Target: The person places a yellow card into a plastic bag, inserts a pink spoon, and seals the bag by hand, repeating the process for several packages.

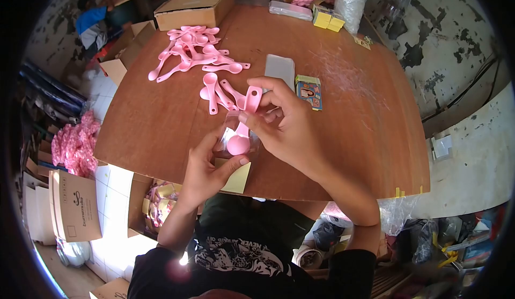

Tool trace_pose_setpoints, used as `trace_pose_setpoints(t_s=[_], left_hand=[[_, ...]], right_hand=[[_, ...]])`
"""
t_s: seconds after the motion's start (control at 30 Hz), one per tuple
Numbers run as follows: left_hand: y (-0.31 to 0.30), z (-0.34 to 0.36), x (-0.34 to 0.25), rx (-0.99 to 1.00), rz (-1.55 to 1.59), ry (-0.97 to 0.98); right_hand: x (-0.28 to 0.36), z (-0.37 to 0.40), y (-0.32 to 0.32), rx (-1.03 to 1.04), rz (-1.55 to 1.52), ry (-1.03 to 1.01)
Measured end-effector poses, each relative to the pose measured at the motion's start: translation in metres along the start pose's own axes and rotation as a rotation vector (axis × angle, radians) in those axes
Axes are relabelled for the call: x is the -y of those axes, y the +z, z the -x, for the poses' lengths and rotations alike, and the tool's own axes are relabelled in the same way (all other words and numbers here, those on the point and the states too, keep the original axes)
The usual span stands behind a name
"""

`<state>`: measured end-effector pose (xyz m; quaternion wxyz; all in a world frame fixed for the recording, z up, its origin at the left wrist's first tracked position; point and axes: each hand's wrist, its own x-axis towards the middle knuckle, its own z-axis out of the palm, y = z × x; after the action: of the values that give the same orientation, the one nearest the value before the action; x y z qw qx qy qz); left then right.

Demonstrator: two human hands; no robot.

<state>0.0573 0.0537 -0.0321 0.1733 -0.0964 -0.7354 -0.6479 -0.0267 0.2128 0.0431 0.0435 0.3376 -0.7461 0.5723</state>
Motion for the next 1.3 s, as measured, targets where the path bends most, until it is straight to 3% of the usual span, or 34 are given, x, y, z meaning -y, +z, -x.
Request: trace_pose_setpoints(t_s=[0.07, 0.2, 0.27, 0.4, 0.43, 0.47, 0.5, 0.57, 0.6, 0.77, 0.87, 0.9, 0.97, 1.03, 1.1, 1.3], left_hand=[[0.0, -0.002, -0.004, 0.008, 0.038, -0.018], [-0.003, -0.001, -0.006, 0.062, 0.059, -0.112], [0.001, -0.004, -0.005, 0.057, 0.082, -0.064], [0.004, -0.002, -0.006, 0.112, 0.256, -0.028], [0.004, -0.003, -0.008, 0.112, 0.257, -0.026], [0.002, -0.006, -0.009, 0.03, 0.153, 0.11], [0.001, -0.008, -0.01, -0.053, 0.048, 0.244], [0.001, -0.006, -0.009, -0.072, 0.13, 0.197], [0.001, -0.007, -0.008, -0.067, 0.101, 0.198], [-0.005, -0.016, -0.017, -0.049, 0.046, 0.189], [0.0, -0.025, -0.032, -0.096, -0.027, 0.291], [0.002, -0.024, -0.035, -0.063, 0.127, 0.198], [0.005, -0.021, -0.037, -0.031, 0.282, 0.104], [0.006, -0.019, -0.037, -0.05, 0.323, -0.007], [0.003, -0.017, -0.039, -0.014, 0.282, 0.019], [0.005, -0.014, -0.045, 0.025, 0.094, -0.021]], right_hand=[[0.006, 0.002, 0.006, -0.034, 0.139, -0.118], [0.0, 0.006, 0.0, 0.021, 0.092, -0.159], [-0.004, 0.01, -0.002, 0.126, -0.065, -0.03], [0.015, 0.008, -0.015, 0.157, -0.079, 0.076], [0.028, 0.003, -0.024, 0.05, 0.082, -0.084], [0.034, -0.002, -0.032, -0.057, 0.242, -0.243], [0.031, -0.008, -0.038, -0.056, 0.243, -0.243], [0.024, -0.025, -0.048, -0.066, 0.484, -0.412], [0.018, -0.028, -0.049, 0.031, 0.465, -0.329], [0.035, -0.01, -0.037, 0.082, 0.405, -0.298], [0.04, 0.0, -0.031, 0.16, 0.231, -0.18], [0.04, 0.003, -0.03, 0.158, 0.232, -0.18], [0.039, 0.01, -0.026, 0.19, 0.015, 0.039], [0.033, 0.012, -0.022, 0.169, 0.029, -0.038], [0.036, 0.014, -0.02, 0.138, 0.296, -0.194], [0.037, 0.02, -0.015, 0.055, 0.595, -0.402]])
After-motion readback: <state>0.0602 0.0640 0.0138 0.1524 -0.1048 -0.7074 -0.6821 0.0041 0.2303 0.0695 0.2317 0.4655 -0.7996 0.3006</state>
